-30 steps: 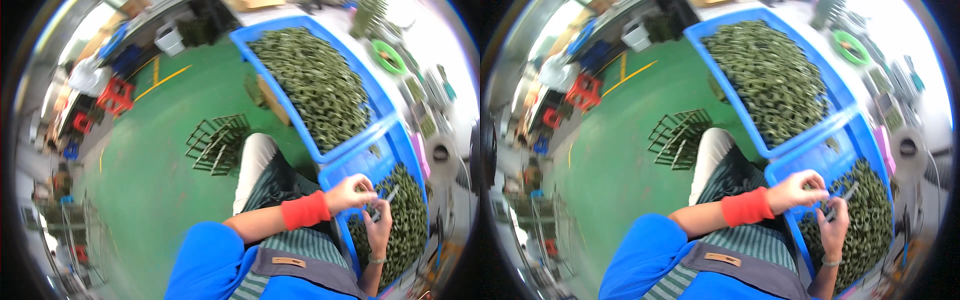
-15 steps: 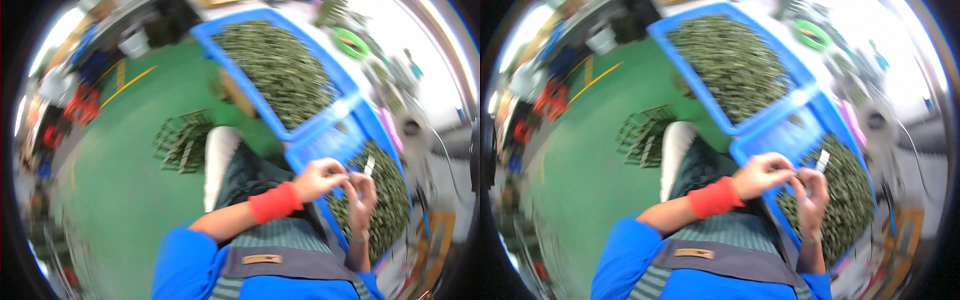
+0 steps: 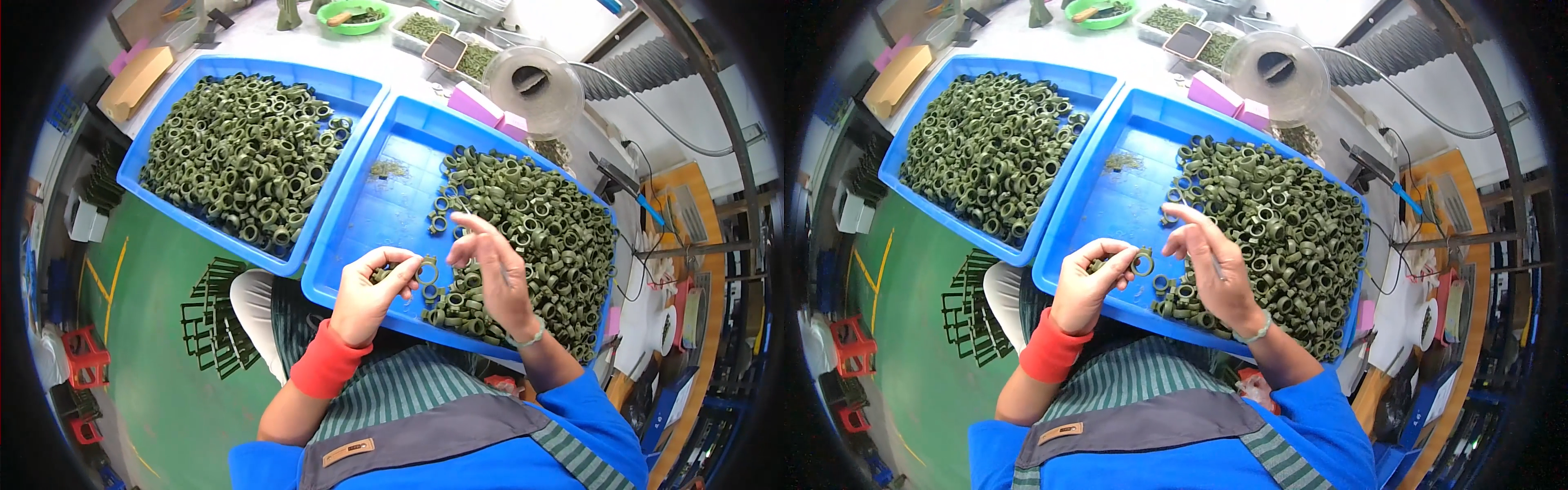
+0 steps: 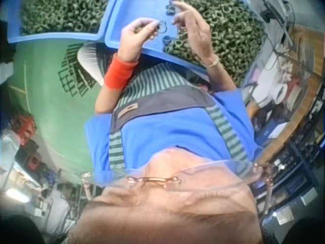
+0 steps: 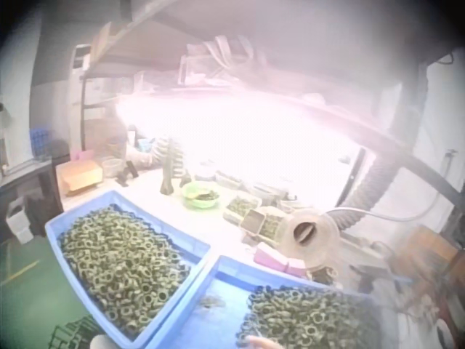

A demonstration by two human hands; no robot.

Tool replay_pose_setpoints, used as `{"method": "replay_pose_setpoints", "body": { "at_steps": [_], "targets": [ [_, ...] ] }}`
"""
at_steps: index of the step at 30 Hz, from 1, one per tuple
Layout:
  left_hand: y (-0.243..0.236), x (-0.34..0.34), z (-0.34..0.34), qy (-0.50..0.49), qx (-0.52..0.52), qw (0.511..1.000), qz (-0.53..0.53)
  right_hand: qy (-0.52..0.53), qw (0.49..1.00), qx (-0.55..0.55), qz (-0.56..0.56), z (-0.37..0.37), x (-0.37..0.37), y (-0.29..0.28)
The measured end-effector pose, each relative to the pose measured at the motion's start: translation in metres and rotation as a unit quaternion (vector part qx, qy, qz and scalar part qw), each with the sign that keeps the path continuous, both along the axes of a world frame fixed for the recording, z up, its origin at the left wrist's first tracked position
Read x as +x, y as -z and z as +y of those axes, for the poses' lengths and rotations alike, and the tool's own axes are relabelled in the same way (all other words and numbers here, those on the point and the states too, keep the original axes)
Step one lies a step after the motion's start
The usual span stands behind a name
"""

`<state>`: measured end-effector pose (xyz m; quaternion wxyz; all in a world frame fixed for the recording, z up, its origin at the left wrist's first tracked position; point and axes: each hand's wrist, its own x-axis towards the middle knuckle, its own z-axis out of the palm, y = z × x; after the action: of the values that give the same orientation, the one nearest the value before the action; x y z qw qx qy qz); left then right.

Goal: The person cleans green rubber rings using a small tool, scraping the inside and edges of the rings before placing them into a tray.

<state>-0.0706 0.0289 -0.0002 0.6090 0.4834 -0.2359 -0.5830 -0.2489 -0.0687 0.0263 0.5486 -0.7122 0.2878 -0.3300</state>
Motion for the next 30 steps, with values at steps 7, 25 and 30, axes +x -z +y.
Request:
{"method": "replay_pose_setpoints", "body": {
  "at_steps": [7, 25, 30],
  "targets": [
    [-0.004, 0.017, -0.006, 0.055, 0.015, 0.995, -0.080, -0.054, 0.995, 0.079, -0.012, -0.025, -0.020, -0.025],
    [-0.006, 0.014, -0.009, -0.033, -0.036, 0.987, -0.152, -0.070, 0.997, 0.030, -0.013, -0.010, -0.009, -0.001],
    [0.002, 0.014, -0.009, -0.077, -0.138, 0.959, -0.237, -0.011, 0.984, 0.110, -0.141, -0.010, -0.002, 0.001]
  ]
}}
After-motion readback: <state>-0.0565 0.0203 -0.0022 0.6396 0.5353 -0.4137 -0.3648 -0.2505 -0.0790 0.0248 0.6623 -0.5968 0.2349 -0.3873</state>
